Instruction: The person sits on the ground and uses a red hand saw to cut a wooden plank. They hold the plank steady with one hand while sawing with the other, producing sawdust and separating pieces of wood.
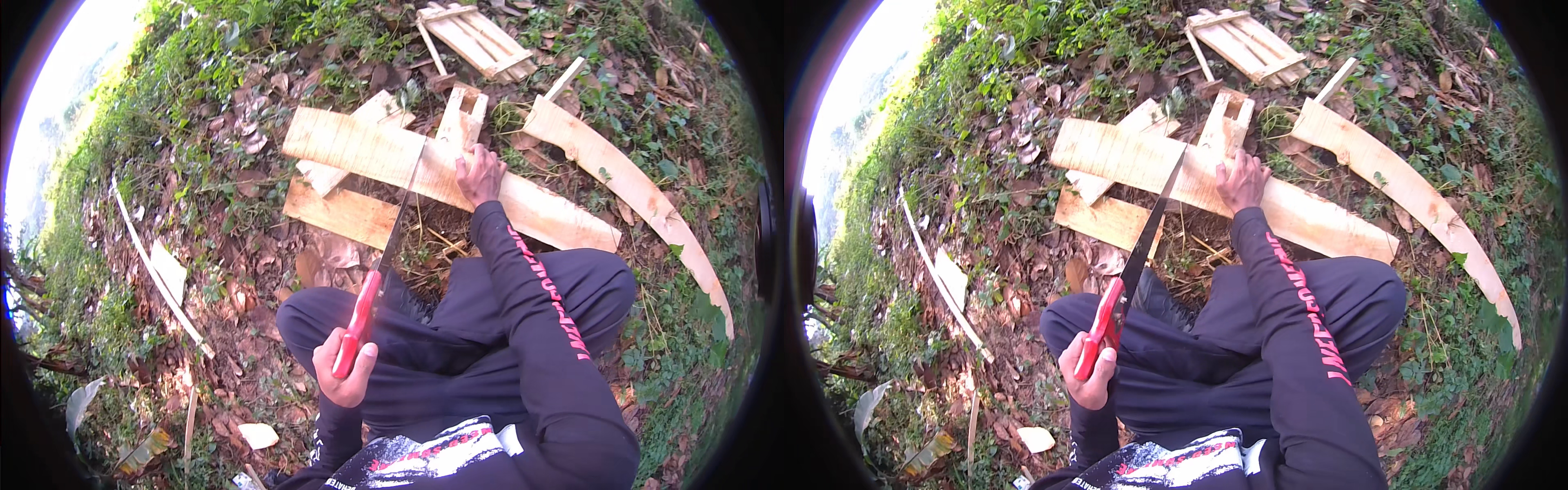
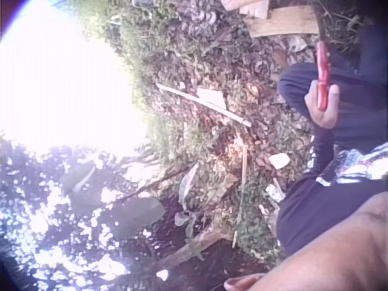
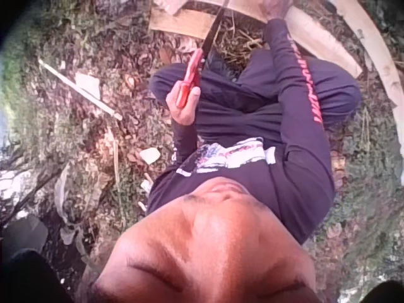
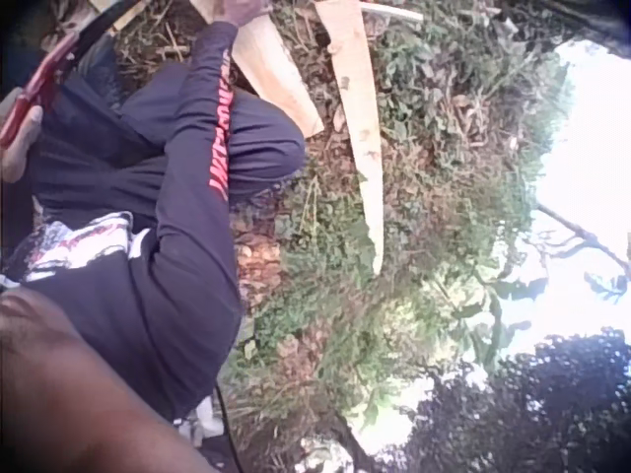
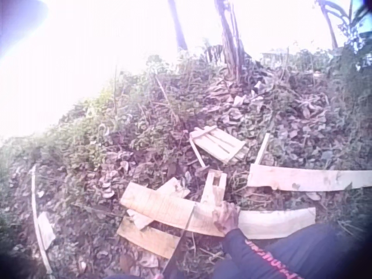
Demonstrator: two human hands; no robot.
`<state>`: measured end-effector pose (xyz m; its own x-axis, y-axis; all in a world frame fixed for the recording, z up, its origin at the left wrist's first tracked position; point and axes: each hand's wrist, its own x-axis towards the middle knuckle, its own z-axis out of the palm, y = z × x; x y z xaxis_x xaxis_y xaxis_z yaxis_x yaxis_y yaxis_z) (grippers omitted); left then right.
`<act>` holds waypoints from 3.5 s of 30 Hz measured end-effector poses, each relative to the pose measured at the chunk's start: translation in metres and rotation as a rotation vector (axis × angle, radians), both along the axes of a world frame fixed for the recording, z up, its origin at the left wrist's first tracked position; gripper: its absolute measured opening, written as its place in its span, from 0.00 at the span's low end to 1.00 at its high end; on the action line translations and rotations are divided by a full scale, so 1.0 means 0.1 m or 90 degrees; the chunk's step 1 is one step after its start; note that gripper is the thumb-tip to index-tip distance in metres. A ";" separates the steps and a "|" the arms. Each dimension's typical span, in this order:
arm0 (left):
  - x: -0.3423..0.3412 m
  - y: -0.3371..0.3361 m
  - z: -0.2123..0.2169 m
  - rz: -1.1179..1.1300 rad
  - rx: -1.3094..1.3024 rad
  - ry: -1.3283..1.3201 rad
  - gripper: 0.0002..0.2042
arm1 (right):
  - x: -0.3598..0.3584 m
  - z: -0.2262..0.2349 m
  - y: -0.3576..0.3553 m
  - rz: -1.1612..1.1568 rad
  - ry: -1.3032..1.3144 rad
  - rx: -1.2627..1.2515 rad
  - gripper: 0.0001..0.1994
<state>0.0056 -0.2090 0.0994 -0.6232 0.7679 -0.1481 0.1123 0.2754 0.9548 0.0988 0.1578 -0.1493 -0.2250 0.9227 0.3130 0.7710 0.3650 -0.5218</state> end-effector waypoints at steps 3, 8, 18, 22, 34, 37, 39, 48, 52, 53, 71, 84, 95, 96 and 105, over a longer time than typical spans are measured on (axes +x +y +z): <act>0.06 -0.19 -0.19 0.053 0.023 -0.076 0.12 | 0.35 -0.05 0.01 -0.097 -0.061 -0.006 0.22; 0.15 -0.46 -0.15 0.048 0.071 -0.213 0.09 | 0.79 0.06 0.13 -0.276 -0.264 -0.033 0.32; 0.38 -0.48 -0.07 0.011 0.037 -0.050 0.13 | 0.91 0.20 -0.21 -0.200 -0.166 0.021 0.21; 0.36 -0.57 0.08 -0.037 0.028 -0.024 0.12 | 0.88 0.33 -0.70 -0.213 -0.114 -0.012 0.30; 1.03 -0.29 0.48 -0.192 0.081 0.016 0.13 | 4.78 2.77 -2.45 -0.310 0.066 0.372 0.15; 1.18 -0.19 0.49 -0.185 0.098 0.036 0.13 | 6.12 2.52 -3.49 -0.503 -0.083 0.321 0.13; 1.22 -0.14 0.47 -0.175 0.095 0.025 0.14 | 6.69 2.31 -4.22 -0.615 -0.111 0.302 0.12; 1.25 -0.07 0.61 -0.167 0.083 0.027 0.12 | 6.18 2.46 -3.70 -0.526 0.103 0.275 0.05; 1.23 -0.21 0.55 -0.180 0.086 -0.039 0.13 | 4.97 3.50 -2.49 -0.147 0.238 0.136 0.08; 1.15 -0.31 0.48 -0.166 0.082 -0.036 0.12 | 4.59 3.66 -2.18 -0.016 0.216 0.136 0.09; 1.15 -0.04 0.13 -0.072 -0.064 -0.096 0.13 | 0.82 0.39 0.16 0.067 -0.245 -0.368 0.62; 1.23 0.23 -0.02 0.035 0.014 -0.064 0.11 | 0.88 0.31 0.39 0.106 -0.141 -0.298 0.55; 0.98 -0.03 0.13 0.038 0.037 -0.164 0.07 | 0.27 0.55 0.00 -0.036 -0.158 -0.247 0.51; 0.96 -0.04 0.11 0.031 0.038 -0.175 0.07 | 0.28 0.53 0.06 -0.041 -0.158 -0.258 0.50; 1.08 -0.18 0.10 0.044 0.036 -0.104 0.11 | 0.20 0.53 -0.01 0.238 -0.066 -0.219 0.36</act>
<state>0.1137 -0.2273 0.1096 -0.6455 0.7344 -0.2095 -0.0634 0.2219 0.9730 0.1188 0.1572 -0.0966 -0.5727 0.8190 -0.0354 0.6745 0.4462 -0.5882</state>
